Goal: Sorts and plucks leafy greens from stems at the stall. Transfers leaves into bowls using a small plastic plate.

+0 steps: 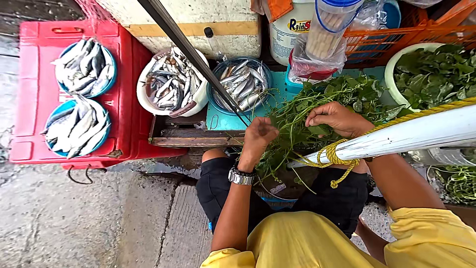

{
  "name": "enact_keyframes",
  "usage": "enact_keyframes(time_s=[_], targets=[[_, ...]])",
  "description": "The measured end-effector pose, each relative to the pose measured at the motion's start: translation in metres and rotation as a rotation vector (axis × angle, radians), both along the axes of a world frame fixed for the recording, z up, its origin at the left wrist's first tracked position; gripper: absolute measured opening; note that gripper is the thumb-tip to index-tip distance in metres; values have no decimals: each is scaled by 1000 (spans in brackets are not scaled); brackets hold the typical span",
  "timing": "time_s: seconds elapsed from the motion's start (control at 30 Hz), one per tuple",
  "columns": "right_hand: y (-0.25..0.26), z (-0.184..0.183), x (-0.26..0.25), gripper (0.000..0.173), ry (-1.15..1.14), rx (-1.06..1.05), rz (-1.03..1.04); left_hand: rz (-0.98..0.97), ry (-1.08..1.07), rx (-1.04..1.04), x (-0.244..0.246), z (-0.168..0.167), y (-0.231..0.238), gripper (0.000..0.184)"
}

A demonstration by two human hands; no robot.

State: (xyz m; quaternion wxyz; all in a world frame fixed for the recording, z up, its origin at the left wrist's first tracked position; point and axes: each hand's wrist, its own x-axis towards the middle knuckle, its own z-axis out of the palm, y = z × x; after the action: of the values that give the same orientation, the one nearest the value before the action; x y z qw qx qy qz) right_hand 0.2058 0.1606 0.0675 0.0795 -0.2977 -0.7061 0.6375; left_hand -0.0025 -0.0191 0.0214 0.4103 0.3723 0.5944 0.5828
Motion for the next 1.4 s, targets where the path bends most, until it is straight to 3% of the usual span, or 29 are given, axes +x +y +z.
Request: enact_keyframes(time_s=[0.2, 0.33, 0.5, 0.73, 1.0, 1.23, 1.4], targets=[[19, -4, -23, 14, -85, -78, 165, -23, 46, -68, 1, -8, -3, 24], [14, -3, -25, 22, -107, -21, 223, 8, 59, -79, 3, -8, -5, 36], [8, -6, -29, 23, -48, 16, 177, 13, 26, -47, 8, -8, 2, 40], [13, -6, -39, 16, -51, -221, 38, 0, -30, -46, 9, -6, 4, 22], [13, -6, -53, 19, -59, -365, 58, 66, -126, -25, 12, 2, 10, 41], [0, -7, -56, 7, 1, -238, 46, 33, -148, 4, 13, 5, 7, 41], [-2, -6, -60, 3, -26, -183, 65, 15, -91, -23, 22, 11, 4, 56]])
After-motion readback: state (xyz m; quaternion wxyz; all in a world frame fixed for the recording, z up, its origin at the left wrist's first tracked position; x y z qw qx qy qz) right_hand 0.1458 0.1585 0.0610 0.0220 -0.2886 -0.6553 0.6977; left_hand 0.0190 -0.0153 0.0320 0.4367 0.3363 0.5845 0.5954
